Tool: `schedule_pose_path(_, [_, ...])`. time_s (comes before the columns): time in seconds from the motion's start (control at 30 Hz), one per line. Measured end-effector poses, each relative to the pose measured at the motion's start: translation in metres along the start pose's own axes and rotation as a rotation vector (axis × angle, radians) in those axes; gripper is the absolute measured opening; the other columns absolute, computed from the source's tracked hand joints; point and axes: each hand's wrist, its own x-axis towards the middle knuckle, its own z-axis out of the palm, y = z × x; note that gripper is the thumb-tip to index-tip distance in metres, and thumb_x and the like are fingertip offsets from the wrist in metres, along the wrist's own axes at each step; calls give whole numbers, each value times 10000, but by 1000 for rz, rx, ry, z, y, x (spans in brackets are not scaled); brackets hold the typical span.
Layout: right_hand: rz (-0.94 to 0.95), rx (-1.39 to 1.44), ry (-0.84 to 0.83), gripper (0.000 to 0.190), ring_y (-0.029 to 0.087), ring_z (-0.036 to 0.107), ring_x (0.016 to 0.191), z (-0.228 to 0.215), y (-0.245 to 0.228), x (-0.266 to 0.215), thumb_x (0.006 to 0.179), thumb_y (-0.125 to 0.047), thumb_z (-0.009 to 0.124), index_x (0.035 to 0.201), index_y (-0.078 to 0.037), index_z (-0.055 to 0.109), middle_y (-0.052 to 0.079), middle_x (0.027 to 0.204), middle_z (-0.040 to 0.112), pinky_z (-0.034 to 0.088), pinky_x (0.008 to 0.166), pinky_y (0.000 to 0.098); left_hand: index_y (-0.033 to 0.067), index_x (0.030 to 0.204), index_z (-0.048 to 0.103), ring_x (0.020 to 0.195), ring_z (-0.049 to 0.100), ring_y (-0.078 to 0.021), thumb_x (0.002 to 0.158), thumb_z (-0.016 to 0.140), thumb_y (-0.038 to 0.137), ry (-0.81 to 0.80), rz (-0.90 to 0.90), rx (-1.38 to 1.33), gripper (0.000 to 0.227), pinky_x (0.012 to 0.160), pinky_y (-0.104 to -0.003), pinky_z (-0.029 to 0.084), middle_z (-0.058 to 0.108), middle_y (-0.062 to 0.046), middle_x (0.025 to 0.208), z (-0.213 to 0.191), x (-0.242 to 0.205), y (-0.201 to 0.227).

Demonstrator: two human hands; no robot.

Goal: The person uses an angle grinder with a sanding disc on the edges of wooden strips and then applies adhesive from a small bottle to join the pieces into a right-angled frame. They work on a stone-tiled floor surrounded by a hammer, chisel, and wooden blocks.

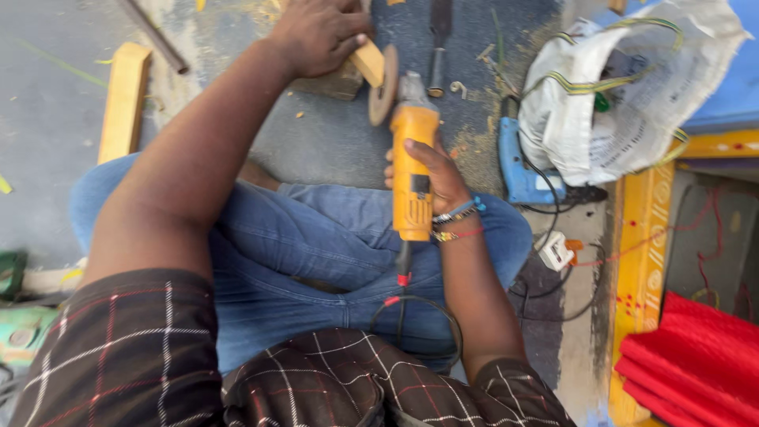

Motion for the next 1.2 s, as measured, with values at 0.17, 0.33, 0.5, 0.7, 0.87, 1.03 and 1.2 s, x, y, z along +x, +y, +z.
schedule_pose_path(0.17, [-11, -22, 35, 530, 262, 724, 740, 2, 0, 2, 914, -211, 731, 1359, -163, 448, 147, 963, 671, 645, 644, 427, 189, 1169, 720, 1050, 647, -315, 1077, 565, 314, 70, 42, 146, 219, 931, -552, 433, 693, -81, 1101, -6, 4, 3])
schedule_pose_path(0.33, [-77, -65, 27, 502, 272, 731, 761, -7, 7, -2, 934, -212, 740, 1345, -124, 465, 154, 995, 678, 651, 663, 437, 143, 1189, 688, 998, 646, -344, 1148, 536, 329, -16, -17, 102, 243, 865, -513, 470, 707, -122, 1079, 0, 1, 2])
schedule_pose_path(0.5, [18, -32, 89, 488, 265, 723, 738, -1, 16, -11, 919, -206, 739, 1322, -155, 469, 142, 974, 669, 647, 639, 439, 152, 1162, 720, 990, 666, -358, 1118, 568, 304, 98, 33, 111, 220, 862, -529, 465, 722, -122, 1011, 5, -4, -1])
schedule_pose_path(0.7, [-244, 36, -57, 522, 267, 711, 810, 13, -5, -41, 947, -196, 750, 1376, -152, 455, 146, 1031, 663, 634, 690, 427, 146, 1282, 717, 998, 656, -409, 1034, 655, 332, 10, -213, 146, 316, 852, -545, 467, 711, -203, 1072, -11, -14, 33])
schedule_pose_path(0.87, [-443, 182, 21, 524, 271, 707, 875, -10, -29, -100, 995, -264, 738, 1403, -44, 493, 155, 1103, 666, 627, 766, 427, 154, 1340, 649, 1320, 535, -426, 1014, 687, 276, 81, -88, 276, 350, 1093, -615, 350, 645, -178, 1341, -4, -40, 18])
schedule_pose_path(1.03, [-628, 310, 191, 634, 289, 723, 942, -68, -4, -216, 956, -378, 766, 1409, -17, 507, 158, 1161, 674, 640, 848, 430, 125, 1254, 630, 1396, 399, -448, 936, 710, 251, 118, -32, 466, 352, 1180, -685, 151, 546, -180, 1417, 27, -55, -7])
schedule_pose_path(1.2, [-693, 203, 565, 576, 277, 712, 942, -149, 51, -324, 953, -239, 796, 1423, -40, 528, 134, 1115, 678, 635, 847, 435, 58, 1193, 612, 1345, 449, -453, 967, 731, 280, 60, -124, 452, 339, 1173, -677, 186, 553, -220, 1322, 31, -46, -11])
